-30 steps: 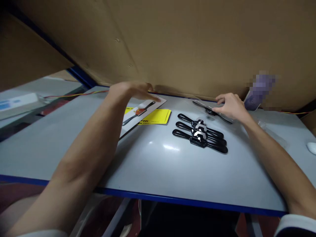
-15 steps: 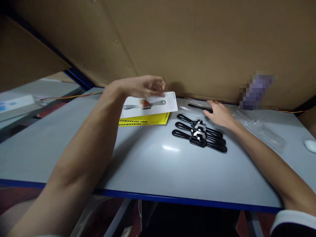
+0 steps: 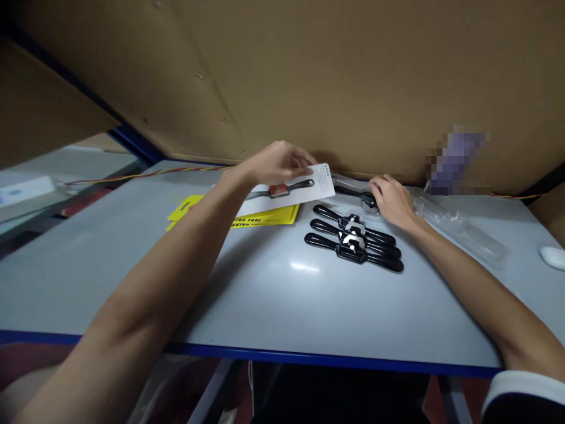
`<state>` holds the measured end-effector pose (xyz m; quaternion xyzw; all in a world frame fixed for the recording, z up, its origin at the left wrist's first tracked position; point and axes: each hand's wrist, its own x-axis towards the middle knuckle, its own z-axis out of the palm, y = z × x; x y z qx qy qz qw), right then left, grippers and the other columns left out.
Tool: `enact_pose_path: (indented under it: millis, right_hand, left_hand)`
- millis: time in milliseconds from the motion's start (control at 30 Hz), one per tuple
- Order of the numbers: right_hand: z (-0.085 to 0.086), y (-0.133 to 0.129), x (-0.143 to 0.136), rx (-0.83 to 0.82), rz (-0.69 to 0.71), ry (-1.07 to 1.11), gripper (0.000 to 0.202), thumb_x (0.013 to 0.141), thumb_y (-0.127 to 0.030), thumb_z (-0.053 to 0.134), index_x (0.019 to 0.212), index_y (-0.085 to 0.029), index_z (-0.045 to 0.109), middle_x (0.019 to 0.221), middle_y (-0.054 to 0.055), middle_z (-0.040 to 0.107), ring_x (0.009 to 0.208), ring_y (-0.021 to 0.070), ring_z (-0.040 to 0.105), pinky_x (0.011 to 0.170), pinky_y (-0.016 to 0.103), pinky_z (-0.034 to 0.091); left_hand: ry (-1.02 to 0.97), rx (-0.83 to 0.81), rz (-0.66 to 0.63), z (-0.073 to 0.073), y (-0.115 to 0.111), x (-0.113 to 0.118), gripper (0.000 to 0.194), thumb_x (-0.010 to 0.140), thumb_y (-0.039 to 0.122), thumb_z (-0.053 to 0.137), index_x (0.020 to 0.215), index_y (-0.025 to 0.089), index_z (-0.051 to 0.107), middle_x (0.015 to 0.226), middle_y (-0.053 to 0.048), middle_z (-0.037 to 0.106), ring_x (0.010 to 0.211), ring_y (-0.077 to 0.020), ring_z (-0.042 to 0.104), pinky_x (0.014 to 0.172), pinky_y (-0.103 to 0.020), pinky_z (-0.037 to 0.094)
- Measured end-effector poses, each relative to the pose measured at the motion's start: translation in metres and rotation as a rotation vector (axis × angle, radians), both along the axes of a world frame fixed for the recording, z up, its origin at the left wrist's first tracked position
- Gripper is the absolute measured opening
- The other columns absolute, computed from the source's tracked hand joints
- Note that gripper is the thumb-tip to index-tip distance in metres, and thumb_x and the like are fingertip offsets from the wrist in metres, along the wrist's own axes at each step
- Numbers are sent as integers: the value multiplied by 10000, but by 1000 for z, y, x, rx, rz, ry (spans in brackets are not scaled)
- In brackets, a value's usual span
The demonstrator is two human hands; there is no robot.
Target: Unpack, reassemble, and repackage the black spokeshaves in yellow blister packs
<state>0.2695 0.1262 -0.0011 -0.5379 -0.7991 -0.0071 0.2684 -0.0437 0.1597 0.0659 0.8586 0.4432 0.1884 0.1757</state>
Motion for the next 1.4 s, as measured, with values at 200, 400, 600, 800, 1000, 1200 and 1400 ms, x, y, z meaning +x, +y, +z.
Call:
enact_pose_path:
  millis: [200,400,600,800,1000,1200,1400]
  right_hand:
    - [1,-5,-5,10,-45,-23,348,1065,-348,402,1106,-227,725,1149,120,729,1036,316,668,832,412,488]
    - [-1,-8,-8,20,-81,-49,347,1069,-364,387,1122,-238,706,1151,113,720,1020,313,666,799,408,483]
    - [1,-10,-10,-15,-88,-46,374,1069,-379,362,1133,-235,702,1161,129,715,1030,334,663,814,438,495]
    - [3,-11,-10,-24,-74,-24,358,1063,-368,374,1122,-248,706,1148,117,716,1051,324,655,853,437,503]
    - [6,-13,-16,-20,43,33,312,1047,-354,432,1110,-227,710,1140,117,696,1072,305,653,933,432,494]
    - [22,-13,-21,-67,184,38,388,1003,-223,387,1229,-199,701,1168,117,698,1094,275,656,992,419,481]
    - [53,-1,23,-272,77,-308,505,907,-474,628,1347,-229,670,1217,130,750,1076,344,684,910,446,514]
  left_hand:
    - [14,24,-62,-15,8,-1,393,865,365,624,1165,155,765,957,-83,783,789,-186,674,743,-297,488]
    - [95,53,13,-17,6,1,483,842,503,679,1164,151,760,900,-63,748,804,-200,651,755,-292,467]
    - [182,30,35,-15,6,2,459,875,480,620,1196,176,739,951,-63,756,846,-216,670,800,-306,484]
    - [209,21,36,-17,6,3,470,898,450,580,1256,186,734,1110,-84,779,979,-257,709,913,-344,521]
    - [104,135,-92,-30,2,26,565,952,430,581,1451,165,592,1460,-120,641,1300,-287,616,1129,-413,440]
    - [128,215,-95,-45,5,44,354,988,422,608,1187,142,691,1199,-140,725,1118,-276,661,966,-368,479]
    - [197,275,-6,-45,4,42,372,996,502,600,1136,170,692,1152,-138,723,1058,-303,665,844,-361,451]
